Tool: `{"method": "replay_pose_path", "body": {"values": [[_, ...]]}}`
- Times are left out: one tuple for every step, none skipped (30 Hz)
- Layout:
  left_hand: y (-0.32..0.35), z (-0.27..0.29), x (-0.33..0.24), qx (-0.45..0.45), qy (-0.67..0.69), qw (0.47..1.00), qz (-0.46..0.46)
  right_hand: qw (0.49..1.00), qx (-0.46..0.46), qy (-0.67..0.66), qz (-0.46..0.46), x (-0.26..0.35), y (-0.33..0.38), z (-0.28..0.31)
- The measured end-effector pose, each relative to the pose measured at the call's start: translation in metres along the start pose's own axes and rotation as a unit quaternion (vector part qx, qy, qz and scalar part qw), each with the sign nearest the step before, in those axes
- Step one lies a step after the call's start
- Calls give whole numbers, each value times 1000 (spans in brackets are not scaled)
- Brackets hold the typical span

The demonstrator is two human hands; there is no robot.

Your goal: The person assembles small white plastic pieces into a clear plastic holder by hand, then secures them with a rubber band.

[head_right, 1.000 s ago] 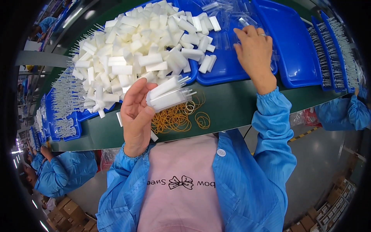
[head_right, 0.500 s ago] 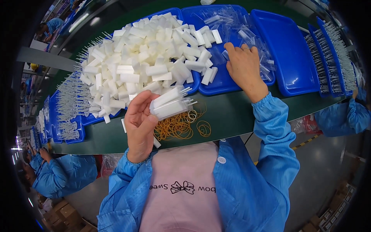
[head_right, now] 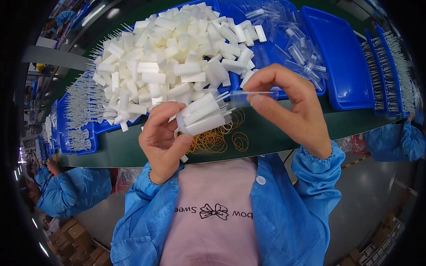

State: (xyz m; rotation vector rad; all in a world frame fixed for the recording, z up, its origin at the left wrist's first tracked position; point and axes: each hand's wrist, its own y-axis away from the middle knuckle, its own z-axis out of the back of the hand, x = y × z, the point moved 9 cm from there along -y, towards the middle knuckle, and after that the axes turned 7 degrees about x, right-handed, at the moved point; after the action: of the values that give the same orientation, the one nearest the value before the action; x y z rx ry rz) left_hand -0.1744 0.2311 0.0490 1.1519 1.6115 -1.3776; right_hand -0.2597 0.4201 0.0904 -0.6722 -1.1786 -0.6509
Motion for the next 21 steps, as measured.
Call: {"method": "replay_pose_path", "body": {"values": [[0, -1, -2, 11, -24, 1000, -10, 1000, 1, -1, 0, 0, -1, 0], [1, -1, -2, 10, -24, 1000, -9, 1000, 16, 3, -4, -1, -2, -3], [1, 0, -4, 10, -36, 999, -19, 999, 32, 7, -8, -1, -3, -6], [2, 0, -7, 10, -47, 998, -29, 999, 32, 7, -8, -3, -3, -8], [2, 0, -6, 10, -47, 998, -29, 1000, 27, -7, -10, -5, -4, -8], [3, -1, -10, 10, -81, 996, -44, 999, 23, -22, -12, -7, -4, -8], [3, -1, -12, 12, -113, 992, -58, 999, 22, -22, -13, -9, -5, -8], [3, -1, -13, 13, -112, 992, -58, 999, 31, -28, -23, -12, -6, -10], [2, -4, -19, 22, -155, 985, -78, 998, 40, -35, -34, -15, -6, -11], [2, -7, -24, 30, -198, 975, -98, 998, 40, -35, -34, -17, -7, -11], [1, -7, -26, 31, -198, 975, -98, 998, 41, -41, -40, -21, -7, -10], [0, -10, -30, 37, -217, 969, -112, 997, 43, -46, -47, -24, -7, -10], [0, -12, -33, 43, -237, 962, -128, 997, 44, -46, -46, -23, -6, -9], [0, -11, -33, 42, -238, 962, -128, 997, 36, -59, -44, -23, -6, -7], [1, -11, -33, 42, -237, 961, -137, 996, 29, -71, -42, -23, -6, -5], [1, -11, -34, 44, -234, 960, -145, 996, 27, -71, -43, -24, -5, -4], [0, -12, -34, 45, -233, 961, -145, 996, 22, -73, -47, -27, -5, -2], [0, -12, -34, 46, -232, 961, -145, 996, 17, -76, -51, -29, -6, -1], [0, -13, -33, 47, -231, 961, -145, 996, 16, -76, -51, -30, -6, 0], [-1, -13, -33, 48, -231, 961, -145, 994, 32, -89, -58, -32, -7, -4], [-1, -14, -34, 52, -236, 959, -151, 991, 47, -103, -64, -34, -7, -7]]}}
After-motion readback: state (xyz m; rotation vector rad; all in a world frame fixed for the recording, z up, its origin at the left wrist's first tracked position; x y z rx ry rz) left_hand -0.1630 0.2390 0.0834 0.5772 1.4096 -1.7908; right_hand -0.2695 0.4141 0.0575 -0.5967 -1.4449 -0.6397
